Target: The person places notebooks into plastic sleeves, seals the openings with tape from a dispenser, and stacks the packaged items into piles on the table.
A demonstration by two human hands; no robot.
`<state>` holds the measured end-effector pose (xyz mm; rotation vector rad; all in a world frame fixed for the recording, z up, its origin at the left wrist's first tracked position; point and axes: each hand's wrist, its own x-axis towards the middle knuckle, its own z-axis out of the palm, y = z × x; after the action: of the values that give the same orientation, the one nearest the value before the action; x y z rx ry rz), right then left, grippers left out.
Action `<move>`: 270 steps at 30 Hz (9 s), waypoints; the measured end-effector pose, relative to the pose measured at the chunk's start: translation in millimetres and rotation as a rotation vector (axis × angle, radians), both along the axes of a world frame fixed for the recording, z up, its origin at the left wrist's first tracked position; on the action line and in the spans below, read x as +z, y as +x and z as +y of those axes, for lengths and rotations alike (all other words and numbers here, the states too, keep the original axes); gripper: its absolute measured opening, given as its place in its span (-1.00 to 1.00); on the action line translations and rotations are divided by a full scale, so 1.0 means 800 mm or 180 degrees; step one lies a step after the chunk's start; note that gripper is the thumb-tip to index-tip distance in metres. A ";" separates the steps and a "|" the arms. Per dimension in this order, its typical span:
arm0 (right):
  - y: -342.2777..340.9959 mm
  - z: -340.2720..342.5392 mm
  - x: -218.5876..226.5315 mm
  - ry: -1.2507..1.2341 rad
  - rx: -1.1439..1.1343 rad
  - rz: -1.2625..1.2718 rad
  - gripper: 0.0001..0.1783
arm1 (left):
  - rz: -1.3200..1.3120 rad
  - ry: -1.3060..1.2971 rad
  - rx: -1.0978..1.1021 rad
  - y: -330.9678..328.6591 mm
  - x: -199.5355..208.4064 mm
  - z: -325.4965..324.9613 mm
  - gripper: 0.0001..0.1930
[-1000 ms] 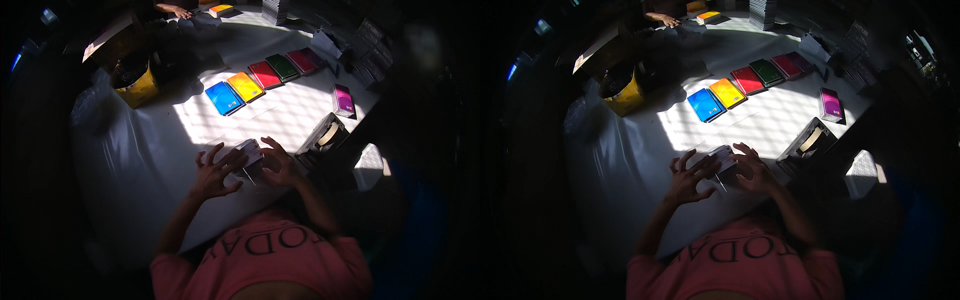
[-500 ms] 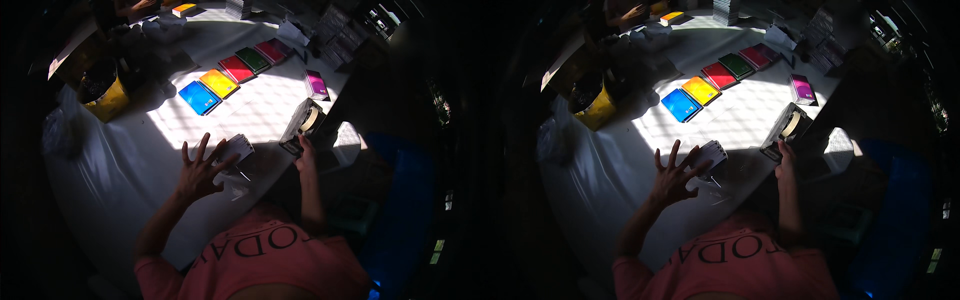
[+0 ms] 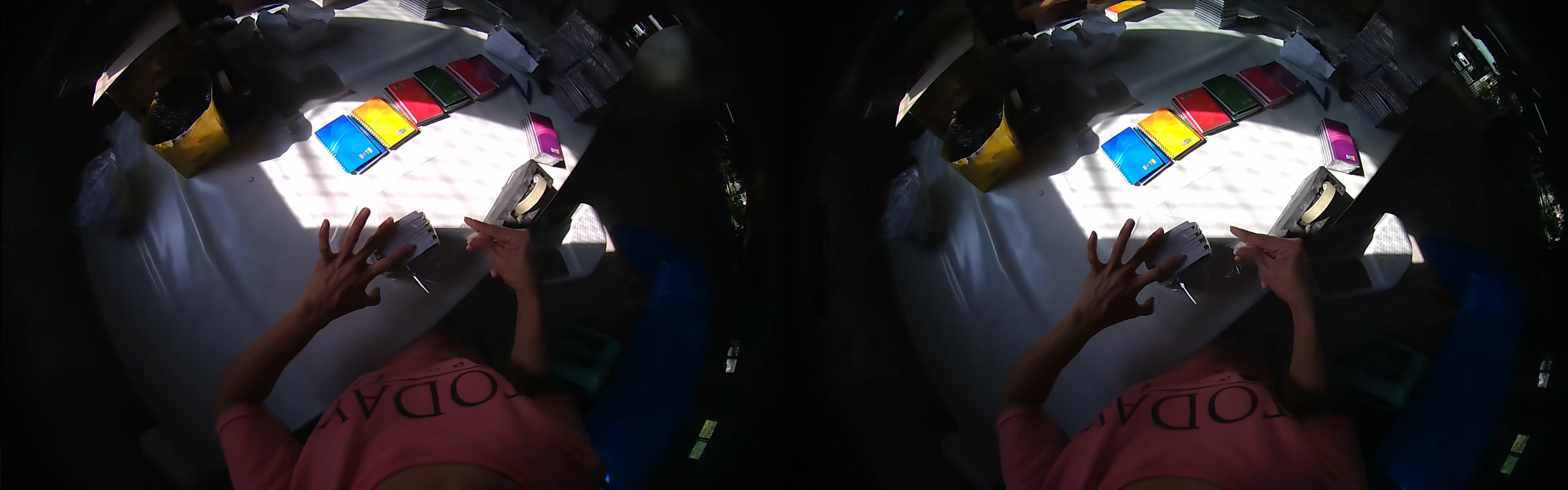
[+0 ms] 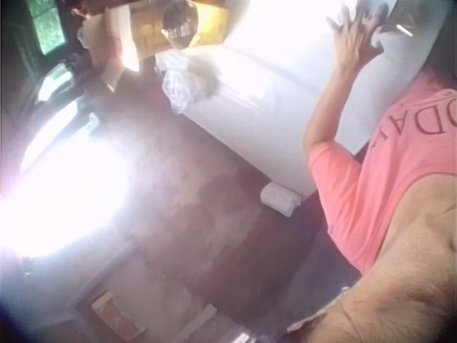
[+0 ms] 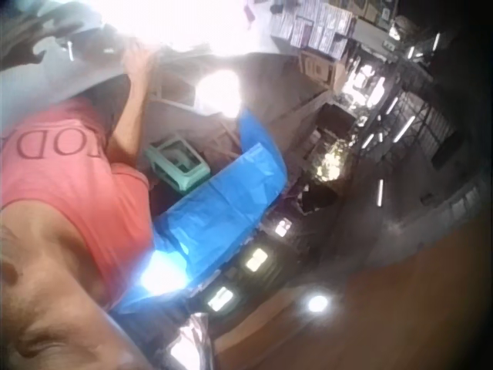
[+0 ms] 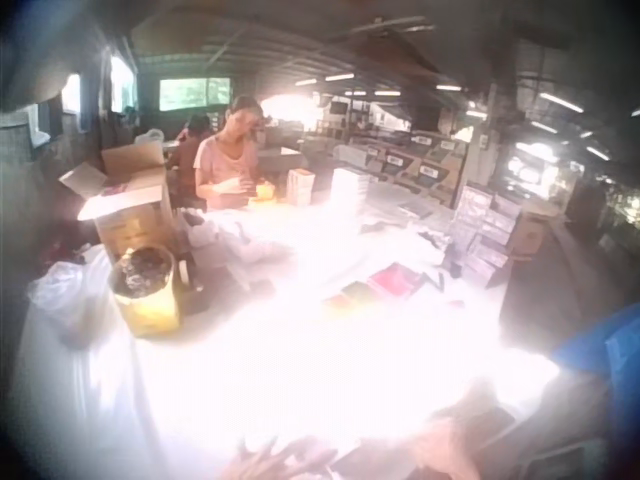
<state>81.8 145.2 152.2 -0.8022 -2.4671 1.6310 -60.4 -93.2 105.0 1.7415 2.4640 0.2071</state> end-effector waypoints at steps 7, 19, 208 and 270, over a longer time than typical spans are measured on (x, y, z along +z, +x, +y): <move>-0.131 -0.036 0.040 0.0347 0.2287 -0.0807 0.01 | 0.0103 -0.0219 -0.0018 0.000 0.005 0.003 0.05; -0.094 0.046 -0.034 0.0638 0.2719 0.0327 -0.20 | 0.0049 0.1124 0.0562 0.033 -0.033 0.024 -0.35; -0.039 -0.001 -0.085 0.1416 0.3009 0.1670 -0.38 | -0.0460 0.2362 0.1109 0.082 -0.076 -0.009 -0.28; -0.096 -0.014 0.022 -0.0073 0.2042 -0.0534 0.02 | -0.0236 -0.0409 0.0044 0.014 0.022 0.012 0.11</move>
<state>4.8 133.9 170.0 -0.1382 -3.0396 1.8182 -48.9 -83.4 122.2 1.6357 2.3813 0.1096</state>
